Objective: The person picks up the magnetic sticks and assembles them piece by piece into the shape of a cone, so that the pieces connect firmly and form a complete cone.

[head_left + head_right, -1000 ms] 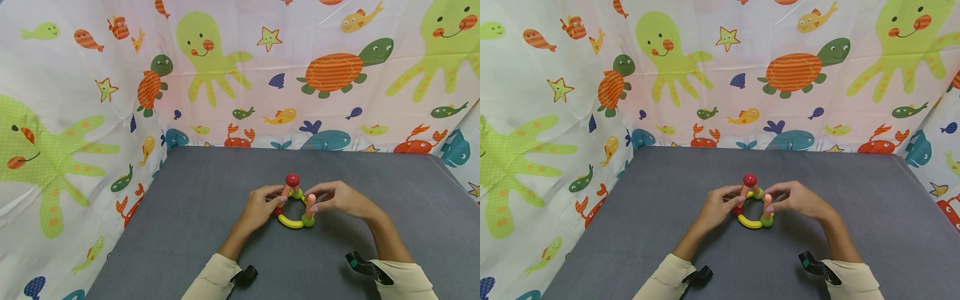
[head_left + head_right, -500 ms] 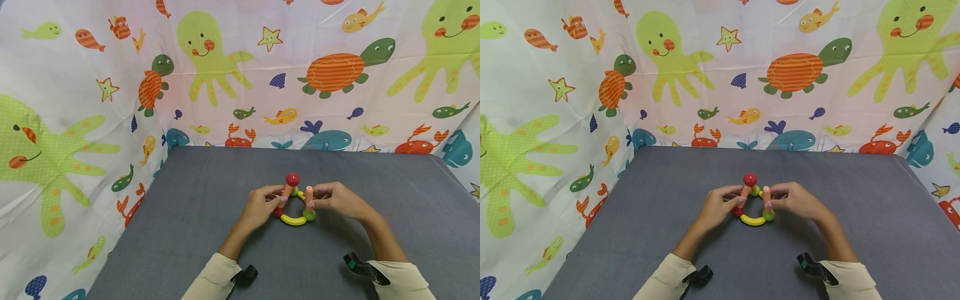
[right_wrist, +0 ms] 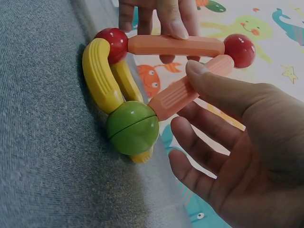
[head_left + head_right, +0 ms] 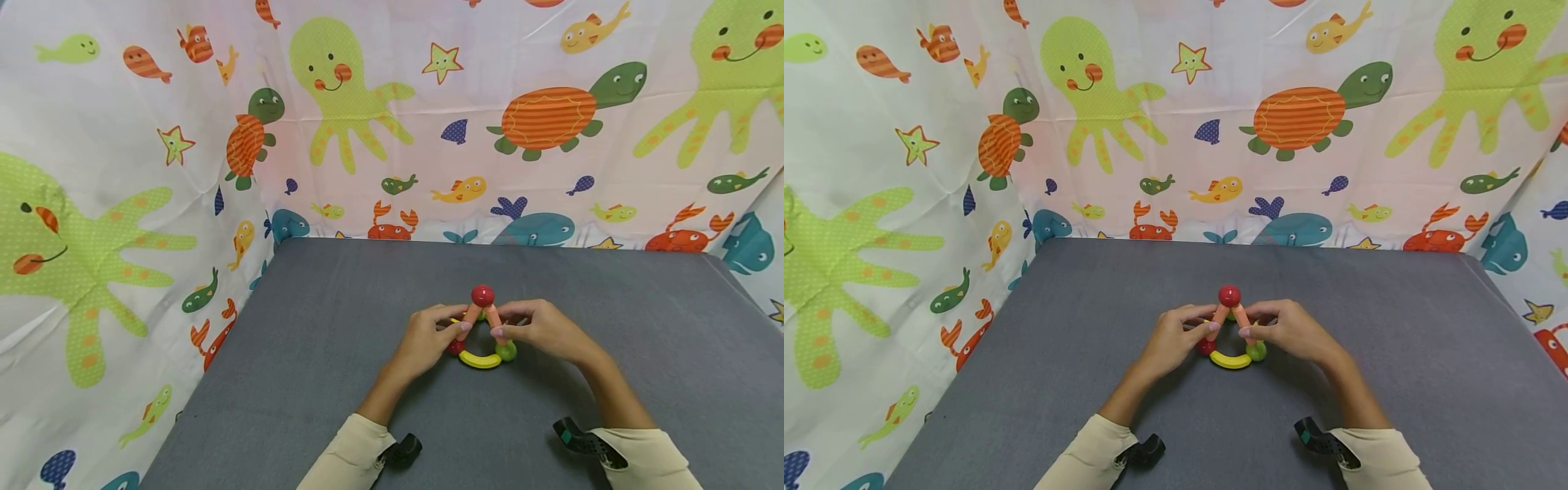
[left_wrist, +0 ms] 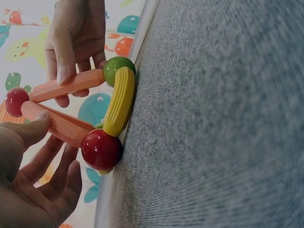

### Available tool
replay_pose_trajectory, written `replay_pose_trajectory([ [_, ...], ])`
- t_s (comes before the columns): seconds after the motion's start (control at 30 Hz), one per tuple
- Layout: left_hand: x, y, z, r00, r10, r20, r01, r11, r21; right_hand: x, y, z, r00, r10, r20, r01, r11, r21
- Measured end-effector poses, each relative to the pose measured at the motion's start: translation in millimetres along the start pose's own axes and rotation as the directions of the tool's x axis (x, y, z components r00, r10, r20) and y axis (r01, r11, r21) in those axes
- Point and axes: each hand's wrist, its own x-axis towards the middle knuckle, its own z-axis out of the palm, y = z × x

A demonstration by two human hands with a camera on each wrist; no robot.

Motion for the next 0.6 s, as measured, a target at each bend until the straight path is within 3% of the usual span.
replay_pose_trajectory([
  [0.6, 0.4, -2.0, 1.3, 1.0, -0.005, 0.0, 0.005, 1.0, 0.01, -0.7, -0.2, -2.5, 0.999, -0.004, 0.037, 0.002, 0.999, 0.043],
])
